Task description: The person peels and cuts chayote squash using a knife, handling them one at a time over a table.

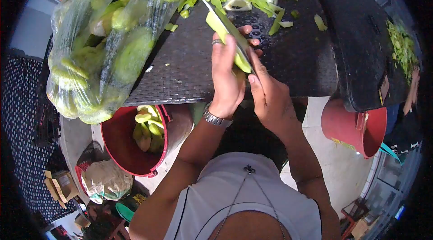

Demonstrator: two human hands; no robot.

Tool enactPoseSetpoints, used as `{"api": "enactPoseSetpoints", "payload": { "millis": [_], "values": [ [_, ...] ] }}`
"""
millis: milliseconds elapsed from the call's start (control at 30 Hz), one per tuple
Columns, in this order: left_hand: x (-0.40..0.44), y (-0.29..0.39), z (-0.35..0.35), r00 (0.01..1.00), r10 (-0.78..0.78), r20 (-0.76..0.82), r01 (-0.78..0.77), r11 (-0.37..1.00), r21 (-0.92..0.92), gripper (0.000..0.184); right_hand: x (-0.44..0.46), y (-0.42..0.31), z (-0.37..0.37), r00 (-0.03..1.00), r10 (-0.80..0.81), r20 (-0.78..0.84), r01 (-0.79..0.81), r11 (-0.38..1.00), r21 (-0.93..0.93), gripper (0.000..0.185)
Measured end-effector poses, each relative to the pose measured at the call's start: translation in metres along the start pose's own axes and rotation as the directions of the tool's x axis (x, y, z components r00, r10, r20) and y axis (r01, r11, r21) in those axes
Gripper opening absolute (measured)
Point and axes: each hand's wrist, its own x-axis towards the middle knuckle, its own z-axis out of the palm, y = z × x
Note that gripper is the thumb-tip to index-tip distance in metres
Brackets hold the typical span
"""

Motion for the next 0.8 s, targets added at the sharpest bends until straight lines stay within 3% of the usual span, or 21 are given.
{"api": "enactPoseSetpoints", "payload": {
  "millis": [100, 167, 267, 300, 400, 467, 500, 567, 600, 700, 800],
  "values": [
    [-0.001, 0.002, -0.006, 0.995, 0.003, 0.102, -0.016, 0.992, 0.125, 0.057, 0.006, -0.007, -0.012, 0.988, 0.132, 0.080, -0.140, 0.984, 0.112, 0.050],
    [-0.004, 0.005, -0.009, 0.991, -0.002, 0.136, -0.031, 0.970, 0.241, 0.064, 0.010, -0.020, -0.026, 0.907, 0.350, 0.234, -0.383, 0.916, 0.117, 0.042],
    [-0.004, 0.009, -0.011, 0.991, -0.009, 0.135, -0.027, 0.965, 0.261, 0.070, 0.010, -0.008, -0.028, 0.906, 0.340, 0.254, -0.385, 0.910, 0.155, 0.026],
    [-0.003, 0.009, -0.010, 0.991, -0.004, 0.134, -0.031, 0.966, 0.256, 0.070, 0.013, -0.008, -0.033, 0.868, 0.383, 0.316, -0.461, 0.859, 0.225, 0.023],
    [0.005, 0.010, -0.024, 0.990, -0.090, 0.111, 0.080, 0.993, 0.092, 0.068, 0.021, -0.004, -0.047, 0.748, 0.468, 0.470, -0.652, 0.651, 0.389, 0.028],
    [0.009, 0.014, -0.025, 0.979, -0.162, 0.122, 0.172, 0.982, -0.077, 0.057, 0.022, 0.007, -0.051, 0.685, 0.505, 0.525, -0.728, 0.499, 0.470, 0.033],
    [0.011, 0.018, -0.024, 0.966, -0.209, 0.153, 0.231, 0.962, -0.144, 0.053, 0.024, 0.005, -0.051, 0.700, 0.518, 0.491, -0.714, 0.498, 0.492, 0.034],
    [0.014, 0.022, -0.020, 0.973, -0.226, 0.053, 0.232, 0.948, -0.219, 0.050, 0.032, 0.002, -0.052, 0.732, 0.534, 0.424, -0.678, 0.508, 0.531, 0.038],
    [0.014, 0.023, -0.019, 0.971, -0.241, 0.002, 0.233, 0.938, -0.256, 0.050, 0.034, 0.003, -0.054, 0.711, 0.544, 0.446, -0.703, 0.560, 0.438, 0.033],
    [0.016, 0.024, -0.024, 0.968, -0.238, -0.076, 0.205, 0.931, -0.301, 0.046, 0.027, -0.020, -0.045, 0.814, 0.500, 0.294, -0.578, 0.741, 0.342, 0.026],
    [0.018, 0.019, -0.025, 0.963, -0.206, -0.176, 0.147, 0.943, -0.300, 0.045, 0.013, -0.024, -0.038, 0.777, 0.540, 0.324, -0.627, 0.712, 0.316, 0.020]
  ]
}}
